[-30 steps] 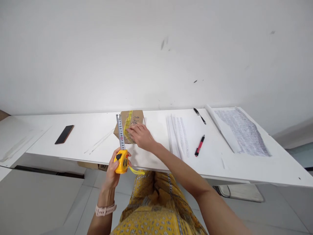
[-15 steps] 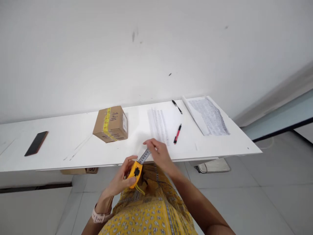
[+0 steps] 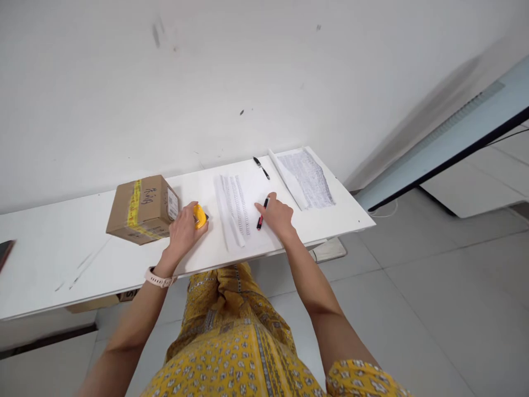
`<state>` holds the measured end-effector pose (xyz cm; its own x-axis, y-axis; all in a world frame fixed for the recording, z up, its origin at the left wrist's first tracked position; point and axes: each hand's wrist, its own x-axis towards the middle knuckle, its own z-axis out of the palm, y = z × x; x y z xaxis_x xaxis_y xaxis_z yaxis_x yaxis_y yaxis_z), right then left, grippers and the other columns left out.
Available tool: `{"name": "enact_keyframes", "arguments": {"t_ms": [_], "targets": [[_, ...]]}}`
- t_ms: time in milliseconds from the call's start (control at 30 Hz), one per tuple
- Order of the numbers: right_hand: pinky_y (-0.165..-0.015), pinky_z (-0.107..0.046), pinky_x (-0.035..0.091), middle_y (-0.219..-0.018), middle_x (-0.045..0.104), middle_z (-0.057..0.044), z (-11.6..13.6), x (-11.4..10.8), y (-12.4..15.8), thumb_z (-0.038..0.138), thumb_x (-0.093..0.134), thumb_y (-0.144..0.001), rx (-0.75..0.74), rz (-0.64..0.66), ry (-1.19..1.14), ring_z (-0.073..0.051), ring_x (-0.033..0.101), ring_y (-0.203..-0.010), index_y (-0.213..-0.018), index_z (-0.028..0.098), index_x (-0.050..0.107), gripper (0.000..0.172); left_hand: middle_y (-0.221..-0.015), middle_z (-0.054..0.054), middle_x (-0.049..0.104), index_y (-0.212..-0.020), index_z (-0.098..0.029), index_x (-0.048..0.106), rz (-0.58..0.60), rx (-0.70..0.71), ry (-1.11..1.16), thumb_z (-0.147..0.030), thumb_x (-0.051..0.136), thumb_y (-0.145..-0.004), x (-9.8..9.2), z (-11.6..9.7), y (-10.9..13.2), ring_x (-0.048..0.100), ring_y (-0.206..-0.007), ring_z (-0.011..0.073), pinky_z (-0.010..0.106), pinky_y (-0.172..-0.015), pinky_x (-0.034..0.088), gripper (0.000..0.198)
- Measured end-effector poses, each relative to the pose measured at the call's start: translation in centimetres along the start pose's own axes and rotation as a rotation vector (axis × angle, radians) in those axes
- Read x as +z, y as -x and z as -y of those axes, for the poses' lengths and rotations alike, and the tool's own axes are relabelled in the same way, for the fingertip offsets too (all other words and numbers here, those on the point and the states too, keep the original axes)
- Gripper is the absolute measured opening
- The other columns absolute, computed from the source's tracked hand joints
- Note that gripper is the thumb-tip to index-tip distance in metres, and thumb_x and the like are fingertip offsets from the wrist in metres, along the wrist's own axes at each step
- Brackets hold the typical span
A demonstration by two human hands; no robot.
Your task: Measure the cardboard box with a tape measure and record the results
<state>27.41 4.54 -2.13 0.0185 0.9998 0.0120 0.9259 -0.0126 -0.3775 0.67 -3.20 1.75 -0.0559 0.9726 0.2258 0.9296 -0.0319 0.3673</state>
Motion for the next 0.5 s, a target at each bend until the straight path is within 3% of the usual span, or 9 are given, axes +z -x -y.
{"name": "enact_keyframes", "arguments": {"t_ms": [100,167,267,333,400,500], "targets": [[-0.075,-0.041,0.046,-0.1,0.072,-0.018,-0.6,0.8,-0.7,0.03,0.044,-0.095,-0.104,0.054,0.017,-0.034,0.068,-0.09,-0.128,0.015,0.053,0.037,-0.118,0.02,0.06,-0.137,-0.015,0.047,0.047,0.026,-0.178,-0.029,0.061,-0.085,1.9,0.3,-1.9,0.056,-0.109,0.0382,0.044,-0.078,0.05,0.055],[-0.078,-0.041,0.047,-0.097,0.073,-0.017,-1.0,0.9,-0.6,0.022,0.042,-0.094,-0.114,0.032,-0.094,-0.032,0.068,-0.089,-0.12,0.015,0.06,0.033,-0.119,0.019,0.06,-0.137,-0.016,0.047,0.075,0.005,-0.241,-0.029,0.058,-0.087,2.6,0.6,-2.6,0.056,-0.109,0.0371,0.043,-0.077,0.052,0.053],[-0.08,-0.042,0.051,-0.084,0.073,-0.012,-2.0,0.1,0.1,0.027,0.045,-0.092,-0.052,0.01,-0.601,-0.027,0.069,-0.081,-0.11,0.015,0.065,0.03,-0.123,0.019,0.06,-0.137,-0.016,0.046,0.095,-0.038,-0.295,-0.031,0.056,-0.089,2.8,1.1,-3.0,0.055,-0.112,0.0368,0.047,-0.08,0.053,0.051],[-0.081,-0.042,0.054,-0.084,0.074,-0.009,-2.7,-0.8,0.9,0.034,0.049,-0.091,-0.034,0.055,-1.046,-0.025,0.07,-0.081,-0.111,0.016,0.065,0.031,-0.133,0.023,0.055,-0.135,-0.013,0.048,0.034,-0.027,-0.328,-0.033,0.059,-0.088,2.6,1.0,-2.9,0.05,-0.123,0.0406,0.054,-0.091,0.049,0.052],[-0.087,-0.043,0.054,-0.094,0.075,-0.009,-3.1,-1.7,2.0,0.037,0.061,-0.085,-0.056,0.101,-1.362,-0.025,0.071,-0.09,-0.112,0.019,0.065,0.032,-0.142,0.026,0.048,-0.131,-0.01,0.051,-0.108,0.048,-0.312,-0.033,0.06,-0.087,2.7,0.1,-2.3,0.041,-0.133,0.0434,0.06,-0.102,0.04,0.051],[-0.089,-0.041,0.054,-0.097,0.075,-0.007,-2.6,-2.1,3.8,0.038,0.075,-0.077,-0.084,0.081,-1.501,-0.024,0.071,-0.095,-0.109,0.022,0.064,0.037,-0.137,0.022,0.056,-0.125,-0.012,0.056,-0.252,0.345,-0.142,-0.032,0.055,-0.092,3.9,-2.9,-0.1,0.044,-0.134,0.0361,0.057,-0.11,0.036,0.039]]}}
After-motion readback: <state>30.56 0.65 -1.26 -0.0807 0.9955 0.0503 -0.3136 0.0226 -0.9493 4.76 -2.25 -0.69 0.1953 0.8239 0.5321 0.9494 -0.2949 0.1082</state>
